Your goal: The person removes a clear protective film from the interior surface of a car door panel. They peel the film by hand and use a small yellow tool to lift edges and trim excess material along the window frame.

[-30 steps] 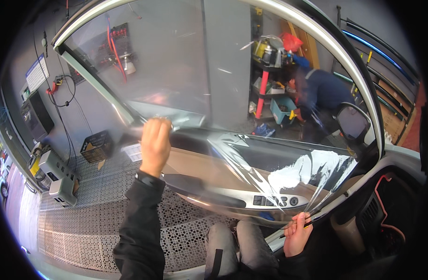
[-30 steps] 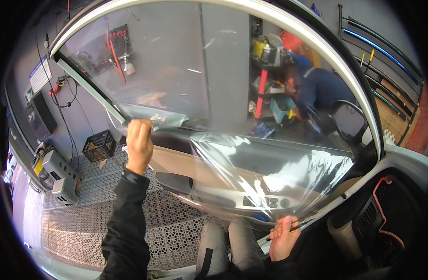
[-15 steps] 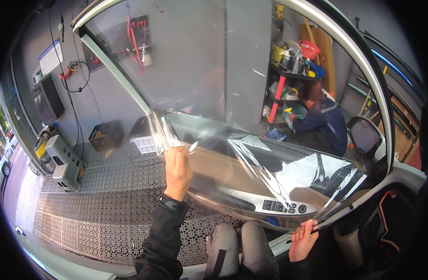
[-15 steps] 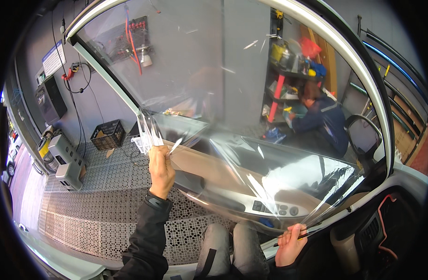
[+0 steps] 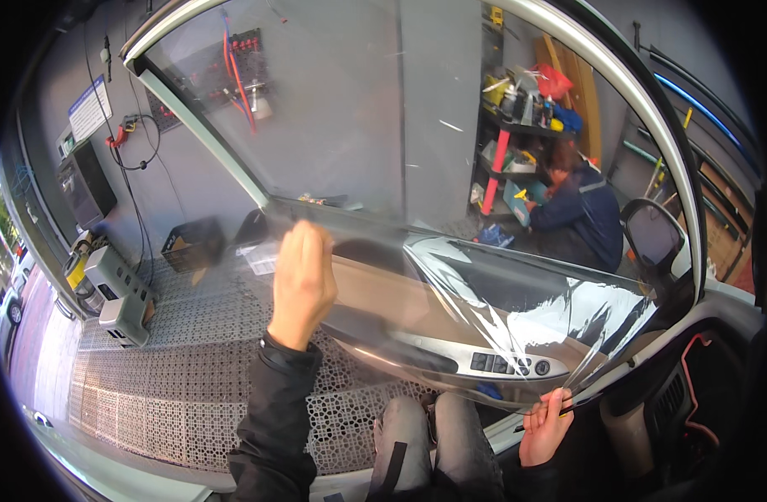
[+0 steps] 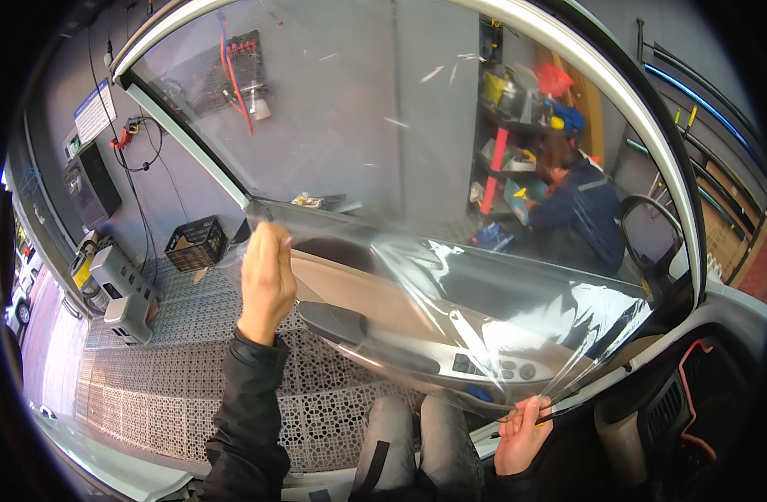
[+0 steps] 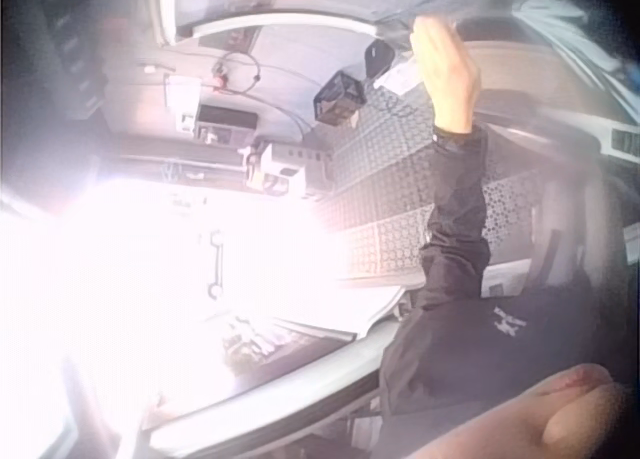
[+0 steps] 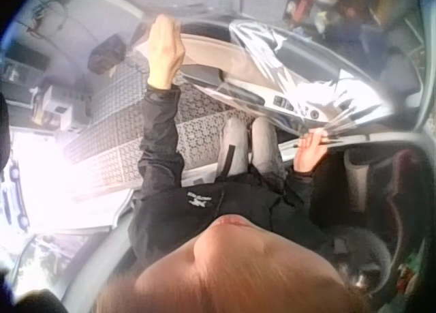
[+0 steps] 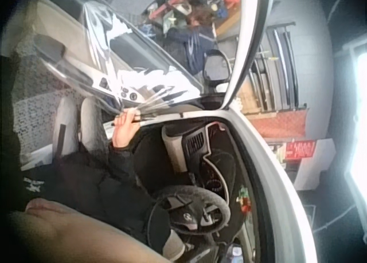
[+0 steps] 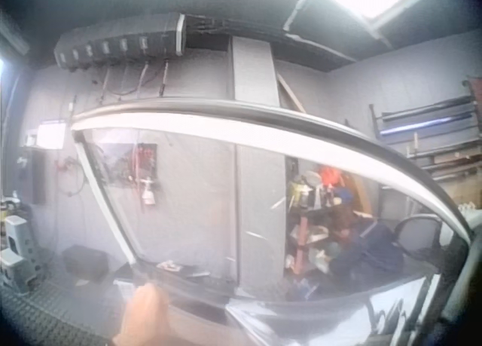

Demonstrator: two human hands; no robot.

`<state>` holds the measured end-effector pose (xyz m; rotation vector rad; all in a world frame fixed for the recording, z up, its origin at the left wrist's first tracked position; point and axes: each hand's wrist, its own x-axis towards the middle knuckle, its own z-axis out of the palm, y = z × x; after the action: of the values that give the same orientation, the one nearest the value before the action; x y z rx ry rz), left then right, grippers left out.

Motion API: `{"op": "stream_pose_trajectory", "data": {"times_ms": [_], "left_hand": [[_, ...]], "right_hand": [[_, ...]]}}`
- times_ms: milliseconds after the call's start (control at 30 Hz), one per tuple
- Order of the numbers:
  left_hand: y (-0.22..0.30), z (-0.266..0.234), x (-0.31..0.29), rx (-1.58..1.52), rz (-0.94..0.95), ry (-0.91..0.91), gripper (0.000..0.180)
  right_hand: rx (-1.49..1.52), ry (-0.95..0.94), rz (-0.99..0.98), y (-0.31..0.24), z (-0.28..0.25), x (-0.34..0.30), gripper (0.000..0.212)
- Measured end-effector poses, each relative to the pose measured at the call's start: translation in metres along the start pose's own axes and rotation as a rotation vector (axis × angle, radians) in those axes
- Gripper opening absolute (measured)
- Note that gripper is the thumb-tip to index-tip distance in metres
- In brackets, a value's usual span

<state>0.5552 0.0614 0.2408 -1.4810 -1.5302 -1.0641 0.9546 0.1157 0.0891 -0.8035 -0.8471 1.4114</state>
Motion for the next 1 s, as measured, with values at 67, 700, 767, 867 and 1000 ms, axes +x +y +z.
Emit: {"op": "stream_pose_trajectory", "data": {"times_ms": [67,700,767,867,1000], "left_hand": [[-0.001,-0.005,0.024,0.034,0.045,-0.045,0.011],[0.007,0.001,-0.031,-0.038,-0.134,-0.252,0.009],[0.022,-0.002,-0.038,0.022,-0.096,-0.174,0.013],[0.060,0.000,-0.060,-0.026,-0.119,0.007,0.026],[0.135,0.031,-0.102,-0.294,-0.111,-0.165,0.027]], "right_hand": [[-0.002,-0.011,-0.002,-0.005,0.003,-0.003,0.030],[-0.015,0.014,0.042,0.020,-0.014,0.009,0.025],[-0.273,0.002,0.050,0.015,-0.026,0.016,0.028],[-0.399,0.107,-0.268,-0.004,-0.044,0.042,0.029],[-0.254,0.294,-0.486,-0.062,-0.059,0.109,0.023]]}}
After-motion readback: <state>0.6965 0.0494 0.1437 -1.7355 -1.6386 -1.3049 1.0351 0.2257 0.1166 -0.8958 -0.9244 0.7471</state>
